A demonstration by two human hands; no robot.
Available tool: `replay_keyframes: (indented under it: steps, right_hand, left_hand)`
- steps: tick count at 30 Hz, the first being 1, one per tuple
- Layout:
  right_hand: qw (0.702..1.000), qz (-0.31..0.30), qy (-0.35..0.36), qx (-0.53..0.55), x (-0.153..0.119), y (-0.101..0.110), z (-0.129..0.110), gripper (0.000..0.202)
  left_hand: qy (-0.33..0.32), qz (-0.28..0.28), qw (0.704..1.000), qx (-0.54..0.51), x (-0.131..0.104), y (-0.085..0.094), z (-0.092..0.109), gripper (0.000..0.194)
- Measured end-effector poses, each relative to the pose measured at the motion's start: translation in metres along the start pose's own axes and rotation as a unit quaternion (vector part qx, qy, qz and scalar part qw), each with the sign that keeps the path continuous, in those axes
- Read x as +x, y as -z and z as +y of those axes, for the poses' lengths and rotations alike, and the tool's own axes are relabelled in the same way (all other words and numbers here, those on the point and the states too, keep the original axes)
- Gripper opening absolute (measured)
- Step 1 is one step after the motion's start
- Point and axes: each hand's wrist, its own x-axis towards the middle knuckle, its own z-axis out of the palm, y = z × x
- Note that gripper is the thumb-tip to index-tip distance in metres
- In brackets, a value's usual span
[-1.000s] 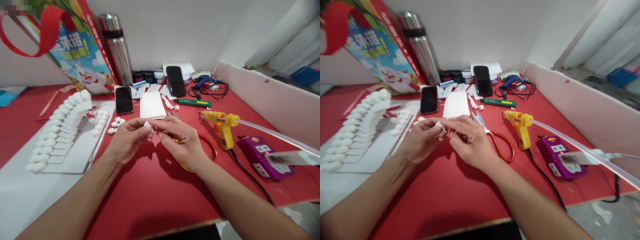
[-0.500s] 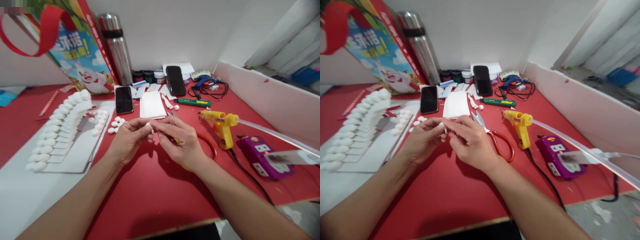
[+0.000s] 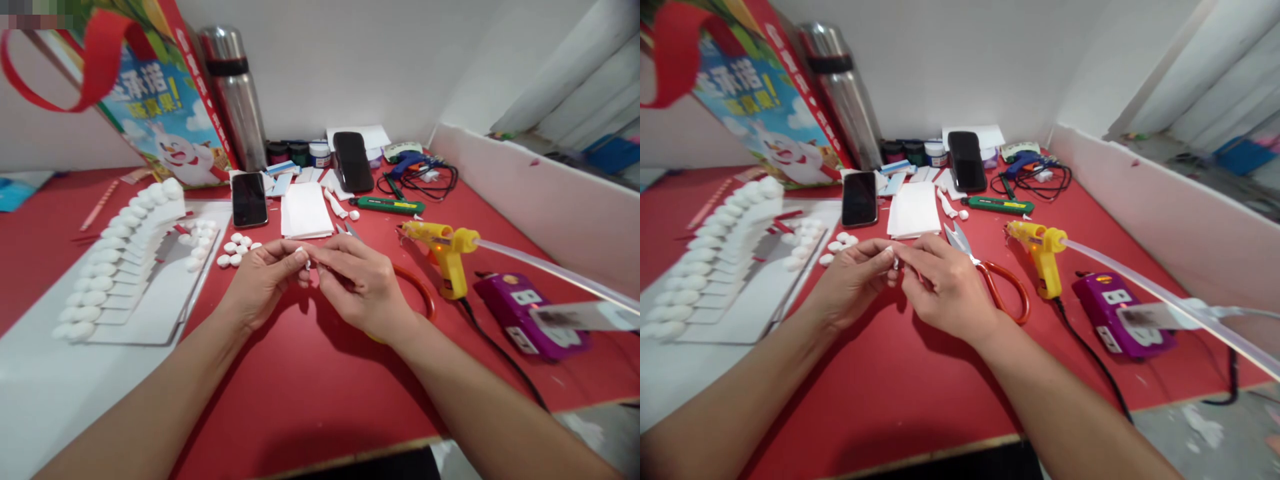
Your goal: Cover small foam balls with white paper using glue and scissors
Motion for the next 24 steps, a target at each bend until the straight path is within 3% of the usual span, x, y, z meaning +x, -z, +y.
replay_keyframes:
  steps: [9,16,24]
  right_hand:
    - [0.999,-0.011,0.022,-0.047,-0.0031,-0.0018,0.0013,0.038]
    - [0.997,-0.037,-0.047,-0.042,-0.0010,-0.0013,-0.0015,0.051]
    - [0.997,-0.059,-0.015,-0.050,-0.0057,-0.0061,0.0015,0.059]
  left_hand:
    - [0.022,0.008,0.999,-0.023,0.0016,-0.0024,0.0011,0.020]
    - [0.026,0.030,0.999,-0.027,-0.0004,-0.0053,0.0026,0.026]
    - [0.028,0.021,0.999,-0.038,0.0003,-0.0046,0.0006,0.023]
